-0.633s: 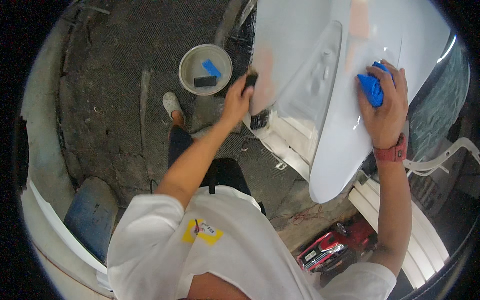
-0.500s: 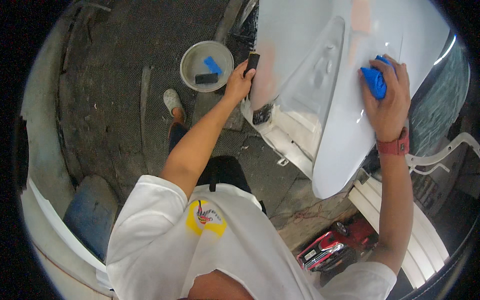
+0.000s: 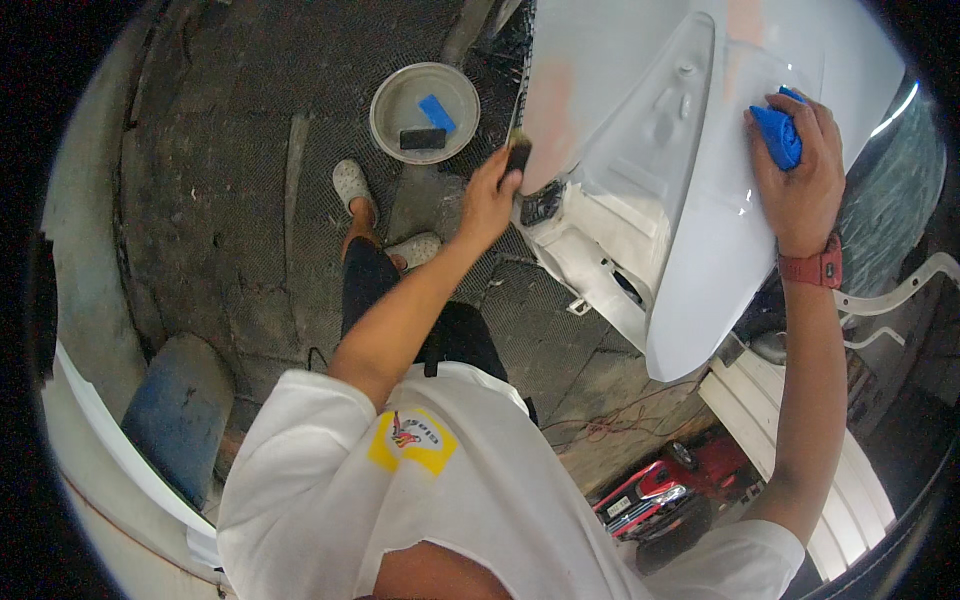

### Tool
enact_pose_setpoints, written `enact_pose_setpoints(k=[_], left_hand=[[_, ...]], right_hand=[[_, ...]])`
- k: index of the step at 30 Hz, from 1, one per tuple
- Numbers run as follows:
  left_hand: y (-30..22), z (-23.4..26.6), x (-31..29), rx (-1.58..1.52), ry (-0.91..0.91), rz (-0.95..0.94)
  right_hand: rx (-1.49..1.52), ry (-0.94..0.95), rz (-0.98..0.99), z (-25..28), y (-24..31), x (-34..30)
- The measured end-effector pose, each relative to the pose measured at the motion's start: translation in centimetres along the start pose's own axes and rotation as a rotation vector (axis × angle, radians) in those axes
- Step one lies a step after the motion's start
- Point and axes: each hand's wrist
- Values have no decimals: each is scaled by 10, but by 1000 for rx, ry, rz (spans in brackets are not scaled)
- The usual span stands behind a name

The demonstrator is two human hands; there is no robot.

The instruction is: The person sands a white car hood with a sanding block in one hand while holding a blue cloth in the other. They repeatedly dip the sanding block into a bucket of water and continue sanding the same area of the hood.

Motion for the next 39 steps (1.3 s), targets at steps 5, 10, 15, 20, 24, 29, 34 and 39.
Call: enact_pose_setpoints(k=[5,10,15,20,24,29,34,39], left_hand=[[-11,-8,-44,40,11,-46],[-39,20,41,57,45,-55],[-43,9,-40,107,75,-173],[-84,16,29,161,-9,-267],[-81,15,15,151,3,-254],[-64,7,-19,149,18,-284],[-111,18,94,176,-61,-441],[-68,12,17,172,11,-270]], right_hand=[[-3,-12,32,2,-4,-2],[3,-13,14,-1,0,2],[50,-32,-6,1,-1,-3],[7,-52,9,-1,-4,0],[45,-38,12,-2,-3,-2],[24,-54,-3,-3,-6,-7],[8,-47,52,-2,-6,2],[19,-32,23,-4,-10,-6]])
Point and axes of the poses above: each hand's wrist, its own x-axis towards the middle knuckle, its own z-axis out of the back of the hand, y = z × x, and after that the axes turned 12 degrees about y, right-handed
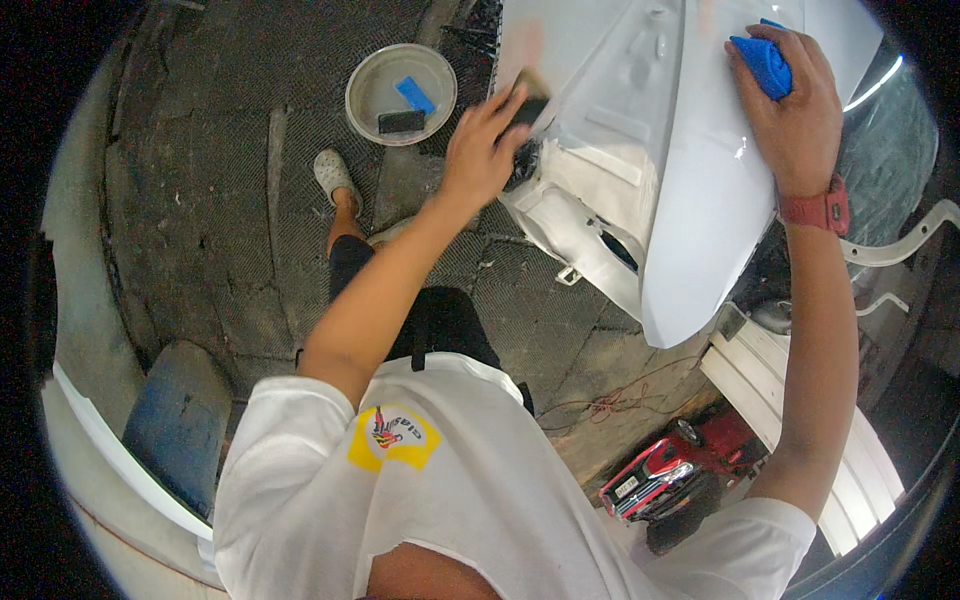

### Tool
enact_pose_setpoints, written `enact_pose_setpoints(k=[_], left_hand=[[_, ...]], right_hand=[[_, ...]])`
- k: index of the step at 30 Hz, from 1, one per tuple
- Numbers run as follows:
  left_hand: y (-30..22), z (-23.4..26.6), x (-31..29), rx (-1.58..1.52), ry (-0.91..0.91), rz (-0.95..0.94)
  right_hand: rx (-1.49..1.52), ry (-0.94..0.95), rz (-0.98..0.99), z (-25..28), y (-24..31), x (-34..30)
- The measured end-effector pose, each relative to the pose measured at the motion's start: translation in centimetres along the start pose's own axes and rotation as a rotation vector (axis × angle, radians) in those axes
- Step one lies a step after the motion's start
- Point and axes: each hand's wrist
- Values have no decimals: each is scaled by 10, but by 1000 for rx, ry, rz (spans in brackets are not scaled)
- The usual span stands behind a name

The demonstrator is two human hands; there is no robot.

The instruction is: The person sands a white car hood with a sanding block in one hand while holding a blue cloth in the other. They repeatedly dip the sanding block into a bucket of water and continue sanding the same area of the hood.

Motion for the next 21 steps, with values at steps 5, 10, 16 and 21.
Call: enact_pose_setpoints(k=[5,10,16,21], left_hand=[[32,-21,-72,-98,-34,167],[52,-15,-28,-145,-34,304],[22,-20,-75,-95,68,296],[53,-12,-20,-247,42,364]], right_hand=[[-12,-20,16,1,0,3],[-44,6,12,0,-1,8],[-17,29,-23,-1,-2,3],[-61,-7,13,-2,-1,7]])
Point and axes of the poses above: each hand's wrist, its own x-axis towards the middle knuckle, its own z-axis out of the back of the hand, y = z × x, and after that the axes turned 12 degrees about y, right-handed
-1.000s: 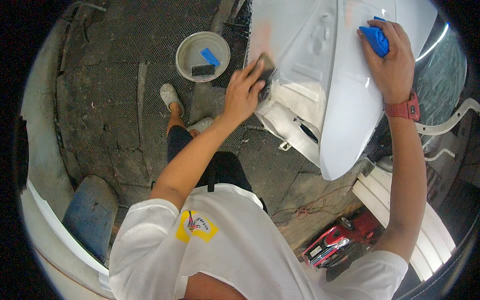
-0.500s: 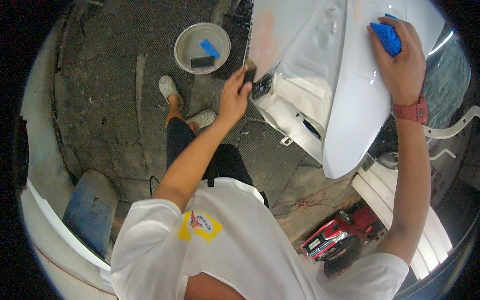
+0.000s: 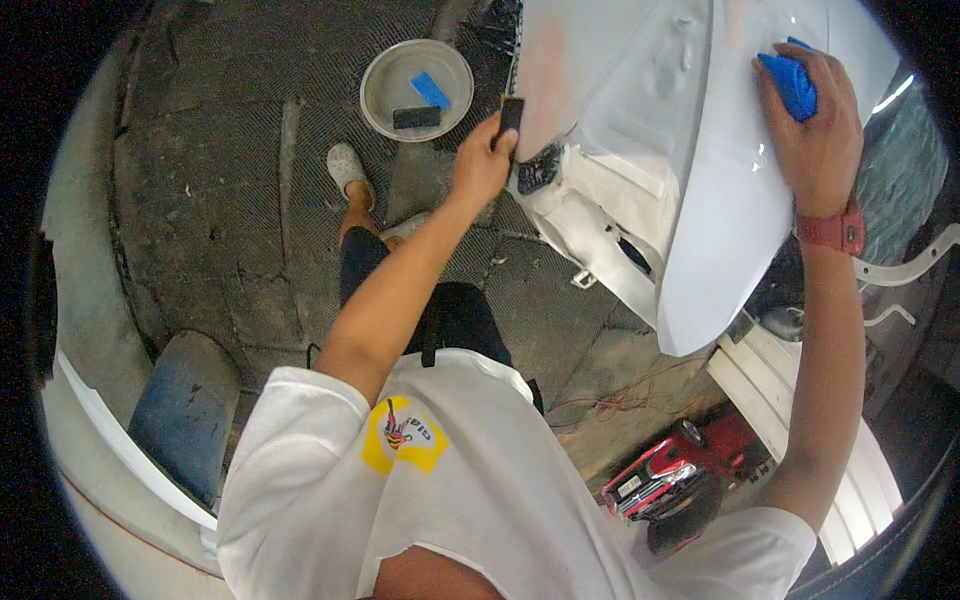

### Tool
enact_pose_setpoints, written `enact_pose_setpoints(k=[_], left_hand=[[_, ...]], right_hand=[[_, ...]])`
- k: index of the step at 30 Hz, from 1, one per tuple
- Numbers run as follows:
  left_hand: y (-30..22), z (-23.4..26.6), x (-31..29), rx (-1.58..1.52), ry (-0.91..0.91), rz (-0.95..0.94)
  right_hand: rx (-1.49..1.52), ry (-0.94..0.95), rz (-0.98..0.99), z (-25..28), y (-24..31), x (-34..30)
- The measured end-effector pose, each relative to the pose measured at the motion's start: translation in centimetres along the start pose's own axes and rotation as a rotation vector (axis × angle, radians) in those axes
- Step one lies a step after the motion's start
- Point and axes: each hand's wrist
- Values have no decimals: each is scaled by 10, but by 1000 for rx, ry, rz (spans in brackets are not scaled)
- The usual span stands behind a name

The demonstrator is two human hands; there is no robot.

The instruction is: The person sands a white car hood with a sanding block in one hand while holding a blue cloth in the other. They repeatedly dip the sanding block into a bucket of water and continue sanding the same area of the hood.

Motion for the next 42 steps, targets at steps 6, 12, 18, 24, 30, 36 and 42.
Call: enact_pose_setpoints(k=[6,12,18,24,30,36,42], left_hand=[[-4,-18,-52,92,-32,-69],[-22,16,62,22,-11,40],[-42,-7,-23,145,2,-161],[-59,26,94,75,-19,20],[-83,-8,18,145,42,-223],[-106,23,97,145,8,-42],[-112,-2,44,174,-8,-236]], right_hand=[[-9,60,-72,6,3,-9],[76,3,50,0,7,2],[61,76,76,4,-5,-6],[215,180,-52,6,65,9],[180,371,-193,-46,147,16],[155,192,-207,1,87,28],[20,108,-212,18,20,8]])
Point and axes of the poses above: each hand's wrist, its own x-axis towards the middle knuckle, its own z-axis out of the back of the hand, y = z × x, and after that the axes turned 12 degrees about y, right-handed
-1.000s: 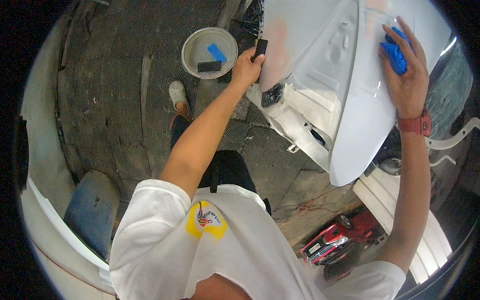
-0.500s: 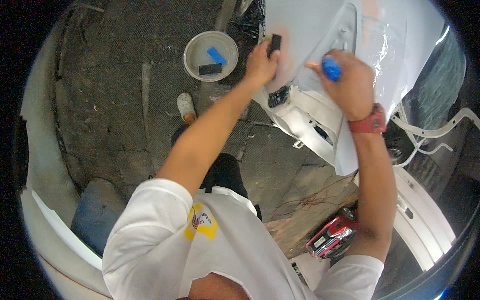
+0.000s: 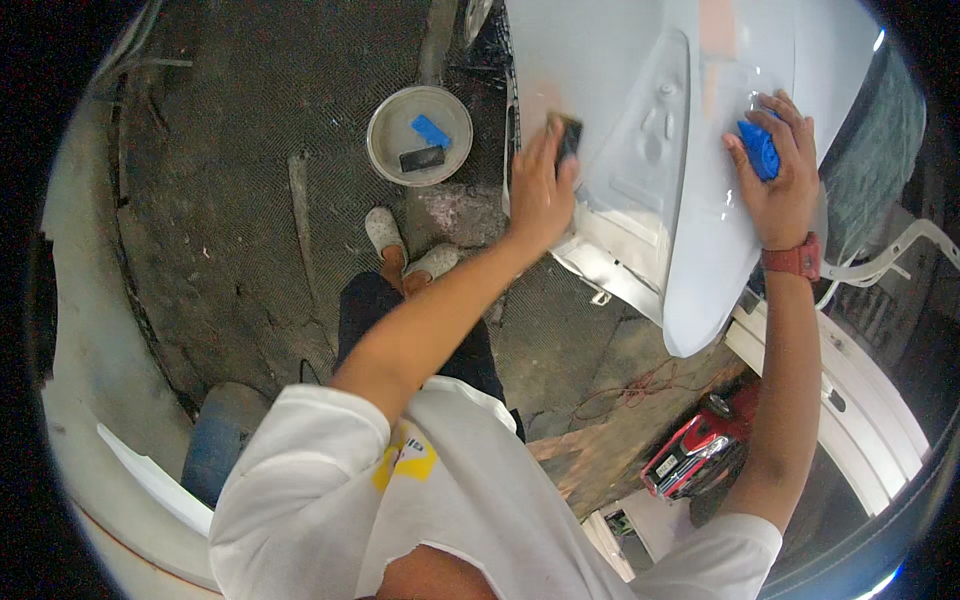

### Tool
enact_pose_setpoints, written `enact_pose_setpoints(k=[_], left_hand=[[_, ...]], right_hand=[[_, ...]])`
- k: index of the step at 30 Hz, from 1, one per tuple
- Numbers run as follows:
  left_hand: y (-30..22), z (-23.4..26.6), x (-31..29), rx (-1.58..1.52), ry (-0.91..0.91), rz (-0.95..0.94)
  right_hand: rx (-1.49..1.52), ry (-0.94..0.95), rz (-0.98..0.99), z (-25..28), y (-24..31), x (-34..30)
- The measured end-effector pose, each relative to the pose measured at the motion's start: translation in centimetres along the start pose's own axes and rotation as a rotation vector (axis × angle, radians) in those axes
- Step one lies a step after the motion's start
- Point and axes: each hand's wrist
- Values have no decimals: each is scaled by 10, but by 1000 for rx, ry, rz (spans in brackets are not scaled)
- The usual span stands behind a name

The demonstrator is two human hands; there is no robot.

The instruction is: The person sands a white car hood with a sanding block in one hand while holding a blue cloth in the other. They repeatedly dip the sanding block into a bucket of water and continue sanding the same area of the hood.

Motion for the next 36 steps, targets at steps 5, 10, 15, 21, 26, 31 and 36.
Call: enact_pose_setpoints(k=[5,10,15,21,26,31,36], left_hand=[[17,4,35,-39,-13,135],[44,25,101,-90,62,333],[5,9,-28,-64,137,105],[53,27,72,-138,143,272],[63,3,18,-7,70,177],[75,-7,-19,-38,49,146],[118,17,82,-107,148,253]], right_hand=[[20,0,-6,-6,-1,6],[-6,-1,8,-9,1,17],[1,29,-15,-4,5,13],[-11,25,3,-4,3,14],[-2,32,-9,-4,1,14],[6,20,1,-4,2,8],[-4,-14,23,-5,0,8]])
Point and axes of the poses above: each hand's wrist, its own x-axis towards the middle knuckle, its own z-axis out of the back of the hand, y = z × x, and after that the axes turned 12 degrees about y, right-handed
